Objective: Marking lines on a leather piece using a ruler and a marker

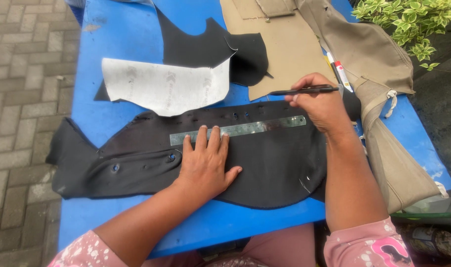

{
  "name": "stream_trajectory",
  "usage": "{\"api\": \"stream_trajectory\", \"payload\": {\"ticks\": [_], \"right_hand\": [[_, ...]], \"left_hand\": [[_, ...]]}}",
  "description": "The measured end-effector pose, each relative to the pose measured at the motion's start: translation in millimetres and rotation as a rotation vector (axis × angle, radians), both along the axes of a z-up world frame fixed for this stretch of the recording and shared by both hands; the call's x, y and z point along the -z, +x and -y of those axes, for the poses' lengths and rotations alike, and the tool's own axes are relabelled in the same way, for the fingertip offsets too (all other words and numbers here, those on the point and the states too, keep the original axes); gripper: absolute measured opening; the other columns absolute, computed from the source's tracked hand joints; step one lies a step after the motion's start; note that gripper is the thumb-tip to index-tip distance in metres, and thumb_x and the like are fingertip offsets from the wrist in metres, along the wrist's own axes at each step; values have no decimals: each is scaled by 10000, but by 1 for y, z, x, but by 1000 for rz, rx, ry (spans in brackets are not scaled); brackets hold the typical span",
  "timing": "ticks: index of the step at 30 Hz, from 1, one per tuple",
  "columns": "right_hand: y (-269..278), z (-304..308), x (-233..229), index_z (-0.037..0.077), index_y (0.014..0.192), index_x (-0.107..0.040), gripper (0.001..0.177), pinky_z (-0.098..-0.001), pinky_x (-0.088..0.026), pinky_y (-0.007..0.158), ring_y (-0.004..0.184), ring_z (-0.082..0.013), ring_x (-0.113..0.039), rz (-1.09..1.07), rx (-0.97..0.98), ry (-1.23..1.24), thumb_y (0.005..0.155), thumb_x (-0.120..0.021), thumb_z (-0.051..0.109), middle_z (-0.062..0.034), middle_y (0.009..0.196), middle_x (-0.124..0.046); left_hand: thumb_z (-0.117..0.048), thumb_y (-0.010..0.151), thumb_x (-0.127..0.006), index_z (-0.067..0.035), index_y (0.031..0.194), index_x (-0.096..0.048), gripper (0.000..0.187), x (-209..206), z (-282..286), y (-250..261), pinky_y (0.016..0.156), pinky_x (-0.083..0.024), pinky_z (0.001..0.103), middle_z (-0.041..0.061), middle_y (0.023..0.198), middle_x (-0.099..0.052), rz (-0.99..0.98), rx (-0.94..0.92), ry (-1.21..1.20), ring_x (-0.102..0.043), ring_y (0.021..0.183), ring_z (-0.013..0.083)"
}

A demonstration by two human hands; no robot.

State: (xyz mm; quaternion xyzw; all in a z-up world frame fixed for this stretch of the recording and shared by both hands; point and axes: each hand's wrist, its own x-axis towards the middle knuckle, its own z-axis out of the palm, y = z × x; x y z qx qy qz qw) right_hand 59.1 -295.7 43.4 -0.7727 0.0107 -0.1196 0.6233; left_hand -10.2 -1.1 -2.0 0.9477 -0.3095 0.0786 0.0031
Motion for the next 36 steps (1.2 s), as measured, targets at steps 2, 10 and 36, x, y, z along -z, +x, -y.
{"api": "stream_trajectory", "payload": {"ticks": [2,10,36], "right_hand": [[-2,-31,12,-47,1054,-623,219,-252,-670,729,846,-206,-762,-19,-60,40,846,-694,-49,-205,1001,-708],[-2,-150,31,-45,1015,-694,216,-191,-646,597,704,-154,-767,-128,-241,134,825,-786,-3,-163,827,-741],[36,-143,34,48,847,-715,113,-223,-554,595,643,-152,-715,-190,-150,-139,757,-746,109,-93,648,-695]], "left_hand": [[-705,925,-526,-33,1444,-540,849,13,1,0,1021,-362,667,245,1454,-460,-1,-1,-11,-407,1358,479],[-697,899,-550,8,1418,-566,876,27,-2,2,976,-424,633,278,1409,-492,15,-6,-43,-461,1295,506],[-670,901,-582,32,1379,-594,849,4,-6,1,1006,-451,595,295,1384,-508,-39,35,-86,-475,1305,542]]}}
